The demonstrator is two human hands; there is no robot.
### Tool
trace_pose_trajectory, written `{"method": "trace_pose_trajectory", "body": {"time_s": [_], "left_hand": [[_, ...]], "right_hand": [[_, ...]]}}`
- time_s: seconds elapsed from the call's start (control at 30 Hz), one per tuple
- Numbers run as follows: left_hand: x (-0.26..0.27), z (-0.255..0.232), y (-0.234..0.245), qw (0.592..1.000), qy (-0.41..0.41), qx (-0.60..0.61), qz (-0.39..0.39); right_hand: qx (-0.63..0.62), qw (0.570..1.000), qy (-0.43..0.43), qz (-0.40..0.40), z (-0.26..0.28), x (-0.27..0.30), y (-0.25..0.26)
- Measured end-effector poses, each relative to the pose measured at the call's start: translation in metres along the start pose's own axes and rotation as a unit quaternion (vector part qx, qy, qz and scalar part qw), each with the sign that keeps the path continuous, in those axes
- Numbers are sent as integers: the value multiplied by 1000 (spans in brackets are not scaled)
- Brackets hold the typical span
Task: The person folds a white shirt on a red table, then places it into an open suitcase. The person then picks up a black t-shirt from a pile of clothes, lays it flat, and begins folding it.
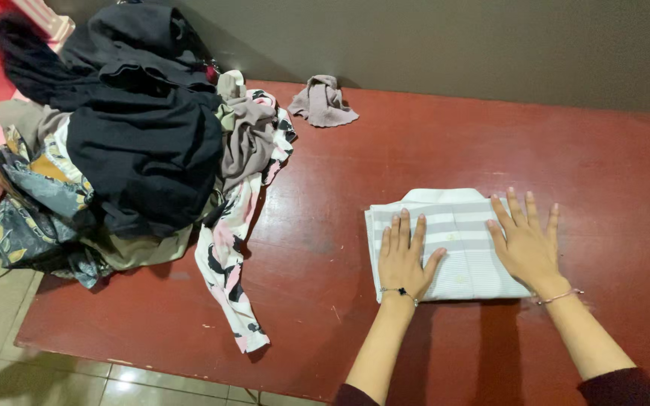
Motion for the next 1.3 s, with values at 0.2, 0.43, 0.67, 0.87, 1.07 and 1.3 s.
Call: {"method": "trace_pose_trajectory", "body": {"time_s": [0.2,0.43,0.67,0.87,1.07,1.3], "left_hand": [[-15,16,14,997,35,-61,-34],[-16,18,19,998,47,1,-35],[-13,10,20,994,-33,-82,-69],[-14,8,0,992,-92,-80,-21],[-21,-3,-20,996,-38,-76,7],[-18,-16,-22,997,-66,-35,-9]], "right_hand": [[-302,951,-49,-41,65,-14,1],[-412,892,-184,-29,75,-7,-7],[-393,884,-238,-80,66,-8,-31],[-320,912,-202,-158,65,-15,-18],[-225,970,-73,-55,68,-8,0],[-90,992,-20,-87,31,33,10]]}}
Point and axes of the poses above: each hand's wrist, its own x-axis away from the middle knuckle, its own y-axis out of the back of the hand, z = x × y, the point moved 6 cm from there along -x, towards the middle knuckle, and after that the axes turned 8 degrees about -z, right-handed, at the moved point
